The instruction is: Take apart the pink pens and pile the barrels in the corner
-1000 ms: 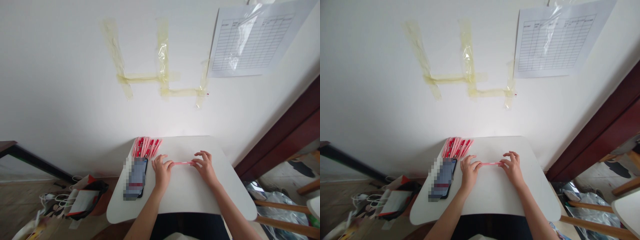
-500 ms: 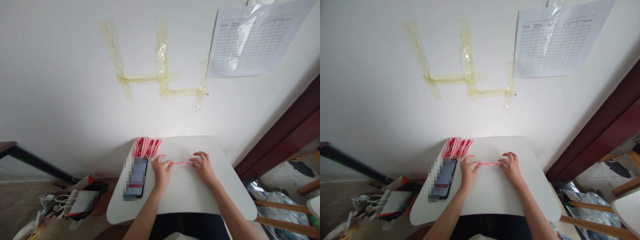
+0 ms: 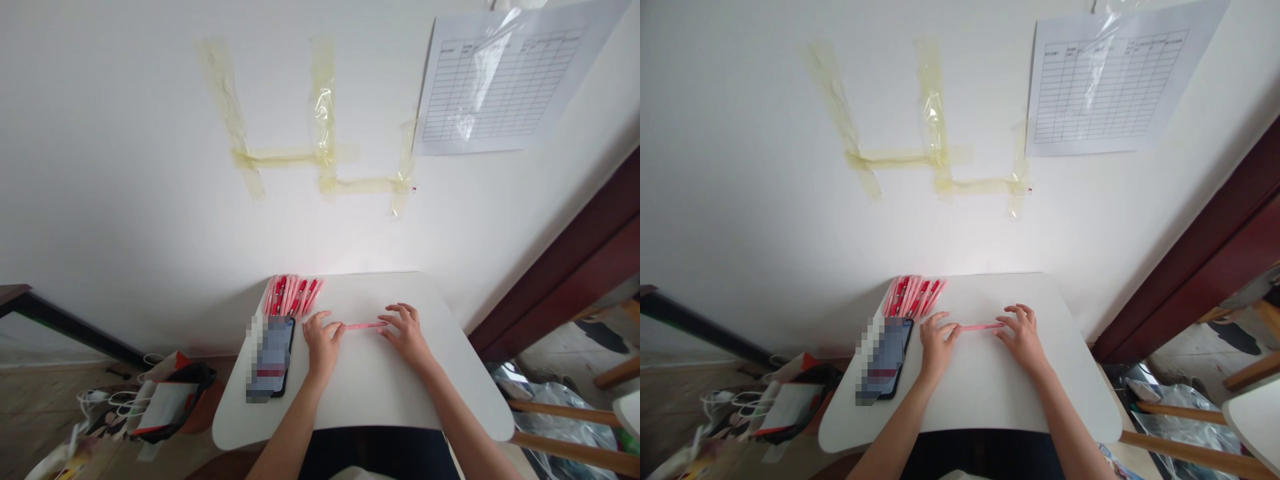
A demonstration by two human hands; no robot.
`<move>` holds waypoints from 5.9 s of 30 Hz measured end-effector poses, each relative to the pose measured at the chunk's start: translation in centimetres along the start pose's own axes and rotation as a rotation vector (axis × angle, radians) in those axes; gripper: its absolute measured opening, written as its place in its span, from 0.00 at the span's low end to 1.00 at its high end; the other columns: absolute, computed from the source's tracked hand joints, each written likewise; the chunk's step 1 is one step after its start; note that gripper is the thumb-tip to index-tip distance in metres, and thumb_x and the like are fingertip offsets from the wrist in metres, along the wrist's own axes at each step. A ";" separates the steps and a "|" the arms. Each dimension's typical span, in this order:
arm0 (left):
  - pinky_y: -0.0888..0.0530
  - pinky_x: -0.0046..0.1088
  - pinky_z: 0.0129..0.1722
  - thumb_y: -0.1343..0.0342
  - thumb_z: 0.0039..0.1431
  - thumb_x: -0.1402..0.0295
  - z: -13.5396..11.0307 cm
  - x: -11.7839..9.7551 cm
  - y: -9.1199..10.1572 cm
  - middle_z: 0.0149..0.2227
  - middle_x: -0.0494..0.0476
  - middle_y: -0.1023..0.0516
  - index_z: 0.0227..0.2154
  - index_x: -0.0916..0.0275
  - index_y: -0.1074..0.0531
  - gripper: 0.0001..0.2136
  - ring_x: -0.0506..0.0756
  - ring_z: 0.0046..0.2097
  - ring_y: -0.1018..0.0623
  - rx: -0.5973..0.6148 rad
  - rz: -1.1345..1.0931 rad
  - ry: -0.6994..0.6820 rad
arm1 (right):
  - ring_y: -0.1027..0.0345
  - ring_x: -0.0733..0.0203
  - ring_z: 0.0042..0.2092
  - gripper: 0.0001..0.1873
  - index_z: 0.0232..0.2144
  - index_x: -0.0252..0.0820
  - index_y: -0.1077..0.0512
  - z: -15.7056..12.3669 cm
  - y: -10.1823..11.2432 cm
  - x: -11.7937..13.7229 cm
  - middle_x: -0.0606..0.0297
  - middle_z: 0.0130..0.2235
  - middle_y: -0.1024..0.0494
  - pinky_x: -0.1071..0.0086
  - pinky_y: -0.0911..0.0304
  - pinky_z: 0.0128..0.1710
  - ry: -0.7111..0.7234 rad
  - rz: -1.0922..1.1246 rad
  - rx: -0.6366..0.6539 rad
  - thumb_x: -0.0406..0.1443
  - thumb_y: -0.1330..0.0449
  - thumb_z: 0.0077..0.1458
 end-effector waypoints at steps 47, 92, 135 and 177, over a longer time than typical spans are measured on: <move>0.43 0.60 0.64 0.35 0.54 0.69 -0.3 -0.2 -0.3 0.51 0.57 0.25 0.29 0.53 0.18 0.03 0.65 0.57 0.31 0.092 0.052 0.032 | 0.45 0.43 0.62 0.10 0.38 0.52 0.19 0.1 -0.5 -0.2 0.56 0.54 0.27 0.44 0.36 0.57 0.030 -0.016 0.019 0.38 0.42 0.63; 0.39 0.57 0.61 0.37 0.55 0.69 -0.2 -0.2 -0.2 0.49 0.58 0.24 0.31 0.53 0.18 0.04 0.63 0.54 0.29 0.059 0.042 0.031 | 0.42 0.43 0.60 0.09 0.36 0.49 0.21 0.1 -0.5 -0.7 0.55 0.51 0.26 0.44 0.35 0.56 0.016 0.055 -0.026 0.40 0.41 0.62; 0.33 0.52 0.56 0.40 0.58 0.67 -0.3 0.7 -0.7 0.46 0.59 0.23 0.29 0.57 0.21 0.05 0.63 0.51 0.27 -0.059 0.014 -0.012 | 0.44 0.44 0.60 0.10 0.38 0.50 0.22 0.0 -0.2 -0.9 0.57 0.51 0.26 0.46 0.35 0.56 -0.028 0.123 -0.095 0.44 0.42 0.64; 0.31 0.47 0.53 0.52 0.65 0.70 -0.3 2.1 -0.8 0.42 0.60 0.25 0.35 0.58 0.29 0.07 0.61 0.48 0.27 -0.194 -0.094 0.036 | 0.43 0.42 0.56 0.19 0.36 0.48 0.19 -0.3 0.3 -1.9 0.52 0.48 0.27 0.46 0.36 0.53 -0.170 0.025 -0.265 0.50 0.45 0.63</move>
Point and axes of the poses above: each hand's wrist, its own z-axis towards the middle knuckle, its own y-axis out of the back of the hand, x = y × z, the point moved 3 cm from there along z, towards the middle knuckle
